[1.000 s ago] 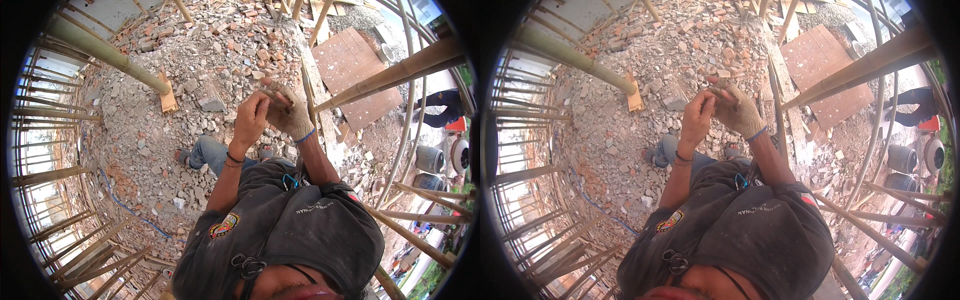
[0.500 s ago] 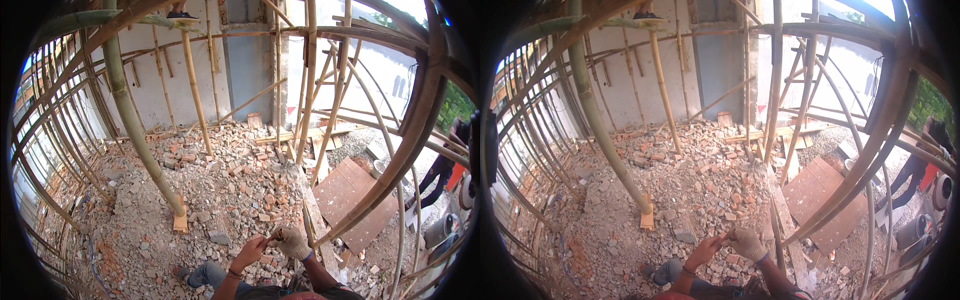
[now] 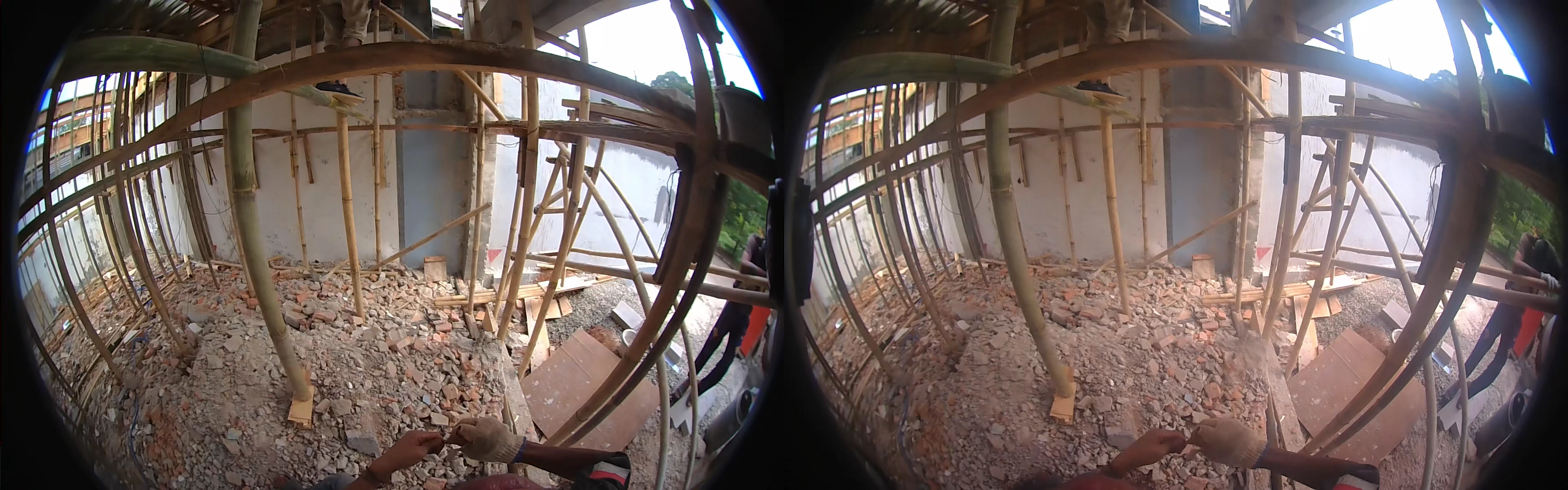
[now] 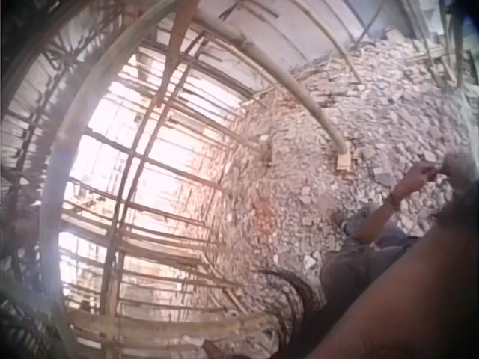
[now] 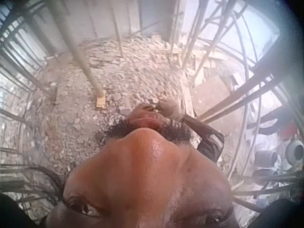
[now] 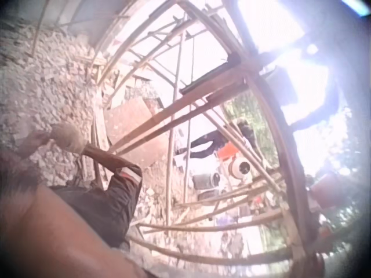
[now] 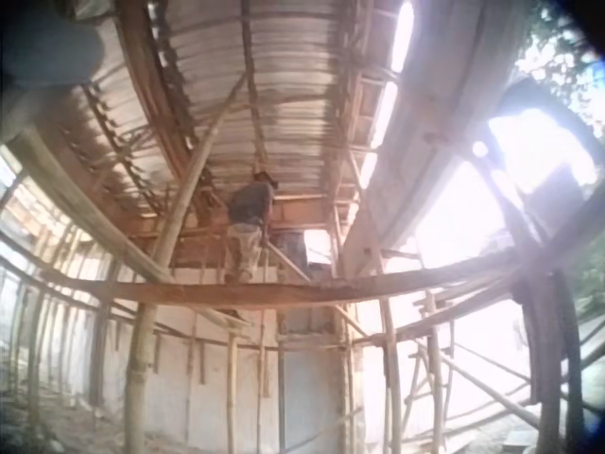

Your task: The person ties bamboo poles together using a thin wire or string. They wrap the wire around the joints of the bamboo scaffolding and twist it to secure the structure. The person works at various heights on the scaffolding, moving between joints to tie them.

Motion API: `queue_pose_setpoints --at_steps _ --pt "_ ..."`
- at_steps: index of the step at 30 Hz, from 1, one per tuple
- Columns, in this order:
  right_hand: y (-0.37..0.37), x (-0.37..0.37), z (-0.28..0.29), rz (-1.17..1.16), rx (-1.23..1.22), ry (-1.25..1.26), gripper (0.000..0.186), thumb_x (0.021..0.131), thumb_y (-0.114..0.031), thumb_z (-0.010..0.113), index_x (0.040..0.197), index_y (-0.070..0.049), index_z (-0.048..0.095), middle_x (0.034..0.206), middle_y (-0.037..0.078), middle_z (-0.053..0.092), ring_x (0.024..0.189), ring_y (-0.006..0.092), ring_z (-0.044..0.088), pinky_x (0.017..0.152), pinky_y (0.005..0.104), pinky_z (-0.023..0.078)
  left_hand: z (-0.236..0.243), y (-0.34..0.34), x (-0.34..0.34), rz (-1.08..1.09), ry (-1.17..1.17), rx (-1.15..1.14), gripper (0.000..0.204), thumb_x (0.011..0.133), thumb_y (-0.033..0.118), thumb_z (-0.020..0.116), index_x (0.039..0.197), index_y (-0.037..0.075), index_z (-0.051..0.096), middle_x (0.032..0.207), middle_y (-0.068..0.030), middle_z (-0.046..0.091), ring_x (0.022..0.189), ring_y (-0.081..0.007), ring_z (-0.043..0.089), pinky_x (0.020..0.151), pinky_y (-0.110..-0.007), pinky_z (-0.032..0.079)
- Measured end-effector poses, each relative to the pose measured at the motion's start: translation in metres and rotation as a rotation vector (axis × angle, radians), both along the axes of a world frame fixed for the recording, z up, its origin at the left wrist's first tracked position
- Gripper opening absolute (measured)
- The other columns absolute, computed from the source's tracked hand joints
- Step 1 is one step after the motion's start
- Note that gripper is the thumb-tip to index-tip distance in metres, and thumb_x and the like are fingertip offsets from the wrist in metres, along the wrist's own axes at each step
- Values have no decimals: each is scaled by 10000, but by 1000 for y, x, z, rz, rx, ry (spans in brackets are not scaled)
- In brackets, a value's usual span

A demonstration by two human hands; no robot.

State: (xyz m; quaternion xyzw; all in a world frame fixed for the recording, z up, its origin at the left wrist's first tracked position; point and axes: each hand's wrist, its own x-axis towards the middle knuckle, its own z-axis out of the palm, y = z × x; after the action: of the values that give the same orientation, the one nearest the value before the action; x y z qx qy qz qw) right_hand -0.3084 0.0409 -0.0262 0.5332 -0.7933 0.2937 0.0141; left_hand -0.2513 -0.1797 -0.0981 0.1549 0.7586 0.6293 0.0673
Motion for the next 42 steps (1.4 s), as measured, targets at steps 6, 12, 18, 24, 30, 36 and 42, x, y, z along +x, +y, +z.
queue_pose_setpoints --at_steps 6,12,18,24,30,36,42 --pt "12 22 -41 -627 -4 -1176 192 848 -225 743 938 -71 671 869 94 697 687 247 686 578 365 529 6 24 13 58 327 -766 177 834 137 598 978 82 686 896 -100 708 718 -254 646 659 -365 501" --pt "28 33 -60 -494 -450 -1816 207 859 -227 729 961 -60 661 856 123 678 751 268 673 629 375 524 -32 47 19 -58 571 -789 288 760 413 621 738 129 665 595 -155 591 494 -358 560 486 -514 398" --pt "32 54 -35 -260 -368 -242 205 875 -208 679 995 -47 637 842 150 638 795 325 640 718 415 523 -78 32 -36 -44 260 -343 219 866 252 600 809 45 643 640 -112 582 612 -243 542 596 -405 423" --pt "26 6 -71 -154 -115 133 186 827 -210 770 910 -88 658 909 94 693 733 297 683 599 390 536 -91 3 -37 -253 -373 187 371 1015 374 568 873 38 636 709 88 493 677 -22 444 580 -225 350" --pt "15 9 -51 -148 -52 23 237 743 -182 809 806 -80 604 764 77 631 654 295 639 570 376 504 -47 4 -16 -86 -153 -90 277 1015 265 547 864 45 616 687 31 552 659 -66 482 591 -270 398" --pt "11 25 -54 -576 -45 -1126 303 953 -301 617 818 -30 635 704 41 640 577 114 600 497 280 479 -26 20 5 132 346 -630 65 807 65 560 859 46 596 723 -105 634 710 -354 648 581 -452 480" --pt "46 14 -127 -415 -421 -2250 263 994 -283 576 841 -70 582 690 -29 530 554 81 521 504 218 467 -43 34 8 -106 736 -744 177 758 87 578 928 105 622 766 -76 594 678 -304 640 568 -427 497"
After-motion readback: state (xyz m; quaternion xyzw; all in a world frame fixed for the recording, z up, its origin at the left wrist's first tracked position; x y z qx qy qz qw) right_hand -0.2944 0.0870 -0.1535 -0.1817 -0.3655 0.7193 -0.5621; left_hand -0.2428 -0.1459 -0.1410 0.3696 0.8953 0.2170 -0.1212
